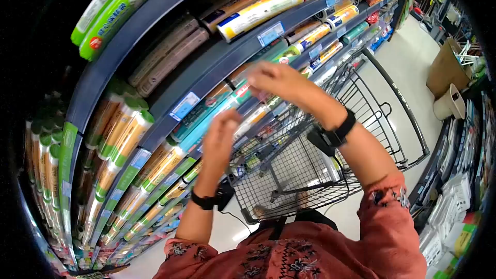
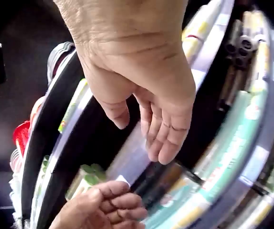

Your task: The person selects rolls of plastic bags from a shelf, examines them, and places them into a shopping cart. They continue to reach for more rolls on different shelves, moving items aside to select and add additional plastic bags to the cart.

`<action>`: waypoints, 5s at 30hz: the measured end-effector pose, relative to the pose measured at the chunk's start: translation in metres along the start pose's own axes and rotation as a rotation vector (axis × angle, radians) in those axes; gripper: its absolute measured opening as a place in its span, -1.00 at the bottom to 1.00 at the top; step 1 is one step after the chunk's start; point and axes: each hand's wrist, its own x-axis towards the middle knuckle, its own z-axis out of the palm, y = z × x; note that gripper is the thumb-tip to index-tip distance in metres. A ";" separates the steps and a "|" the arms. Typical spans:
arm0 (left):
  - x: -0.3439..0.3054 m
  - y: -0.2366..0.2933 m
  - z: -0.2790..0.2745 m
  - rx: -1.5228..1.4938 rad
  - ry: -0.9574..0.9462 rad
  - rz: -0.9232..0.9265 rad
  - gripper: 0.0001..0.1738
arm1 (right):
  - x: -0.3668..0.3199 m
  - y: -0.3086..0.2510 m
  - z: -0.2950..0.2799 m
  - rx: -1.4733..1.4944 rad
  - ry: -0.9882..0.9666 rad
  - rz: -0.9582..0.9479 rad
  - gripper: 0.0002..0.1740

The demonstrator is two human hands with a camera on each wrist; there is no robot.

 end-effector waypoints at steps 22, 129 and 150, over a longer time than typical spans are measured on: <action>0.089 -0.021 -0.110 1.042 0.486 0.551 -0.42 | 0.208 -0.056 0.090 -0.739 0.598 0.046 -0.26; -0.043 -0.055 -0.024 0.502 0.042 0.216 -0.78 | -0.283 0.531 -0.149 -0.257 1.128 1.031 -0.31; 0.105 -0.016 -0.103 0.906 0.438 0.338 -0.45 | 0.236 -0.037 0.052 -0.632 0.397 -0.397 -0.06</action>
